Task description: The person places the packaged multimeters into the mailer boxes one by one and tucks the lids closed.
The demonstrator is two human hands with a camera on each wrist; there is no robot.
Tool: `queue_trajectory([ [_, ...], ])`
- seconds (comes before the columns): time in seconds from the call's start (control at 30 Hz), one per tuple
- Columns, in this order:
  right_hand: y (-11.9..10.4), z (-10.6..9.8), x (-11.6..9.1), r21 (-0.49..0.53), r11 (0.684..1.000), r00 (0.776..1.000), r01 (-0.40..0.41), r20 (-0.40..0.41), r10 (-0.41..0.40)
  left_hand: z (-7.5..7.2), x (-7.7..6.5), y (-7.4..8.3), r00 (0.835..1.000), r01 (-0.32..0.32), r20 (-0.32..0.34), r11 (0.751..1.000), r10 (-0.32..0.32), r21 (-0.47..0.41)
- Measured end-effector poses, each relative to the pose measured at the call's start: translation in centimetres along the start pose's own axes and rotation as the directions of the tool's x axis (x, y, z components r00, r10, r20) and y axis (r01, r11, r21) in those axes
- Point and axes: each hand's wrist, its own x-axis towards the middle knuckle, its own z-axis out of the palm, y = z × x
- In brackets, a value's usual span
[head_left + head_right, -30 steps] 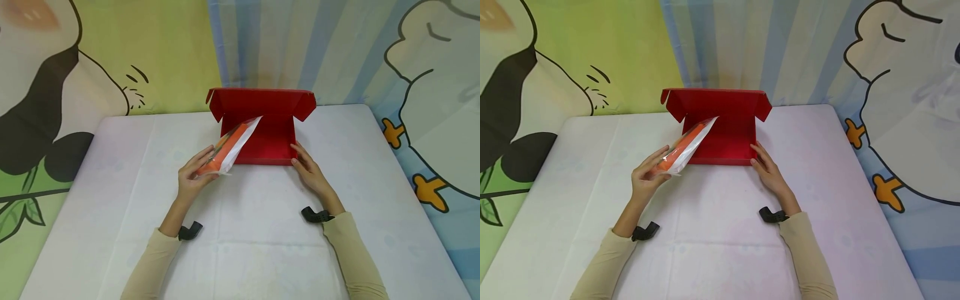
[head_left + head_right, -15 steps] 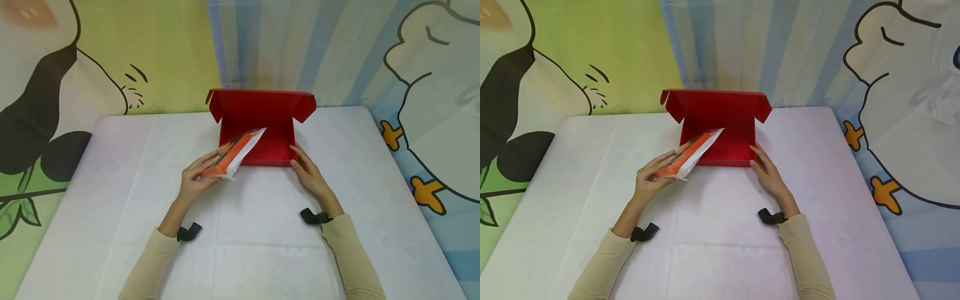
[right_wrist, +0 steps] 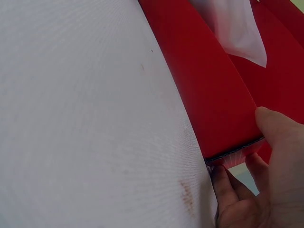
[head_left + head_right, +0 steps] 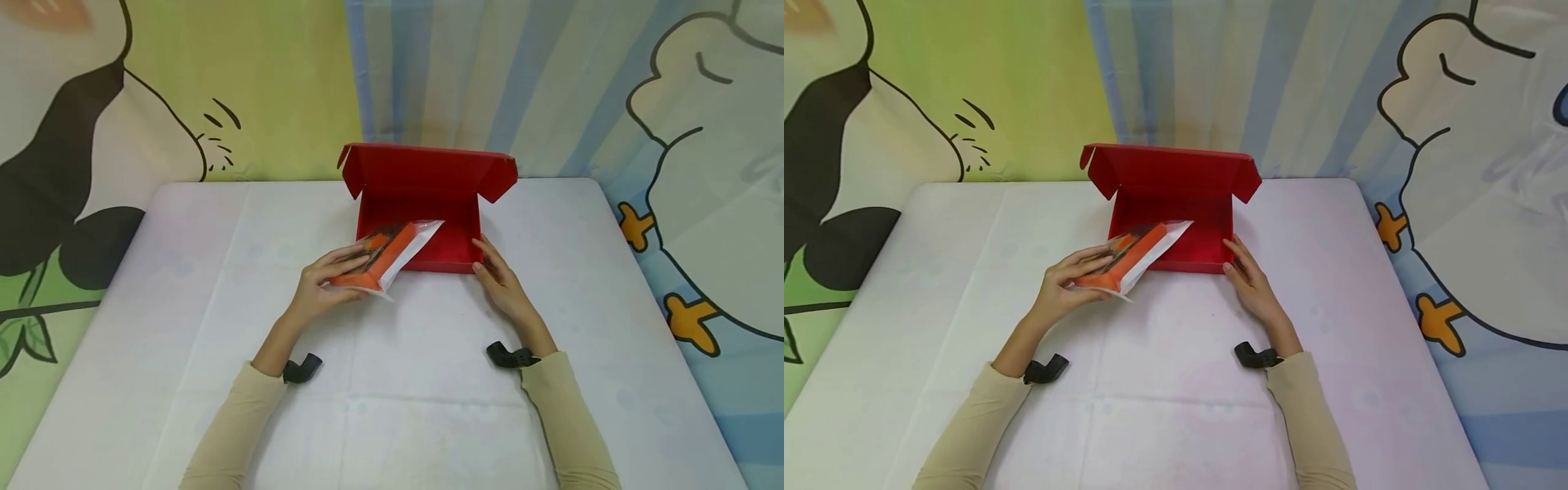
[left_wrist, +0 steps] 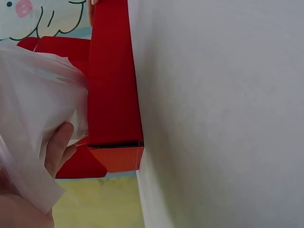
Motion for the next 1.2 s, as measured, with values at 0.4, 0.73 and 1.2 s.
queue_trajectory([
  [0.4, 0.2, 0.2, -0.2, -0.007, 1.0, 1.0, 0.018, -0.002, -0.018, -0.2, 0.5, -0.2, 0.997, 0.039, 0.068, 0.999, -0.04, 0.024],
  [0.73, -0.2, 0.1, 0.0, -0.009, 1.0, 1.0, 0.019, 0.003, -0.019, -0.2, 1.3, -0.3, 0.99, 0.061, 0.122, 0.997, -0.065, 0.039],
  [1.2, -0.1, 0.0, 0.0, -0.028, 0.999, 1.0, 0.021, -0.006, -0.021, 0.6, 2.2, -0.1, 0.989, 0.082, 0.12, 0.994, -0.091, 0.076],
])
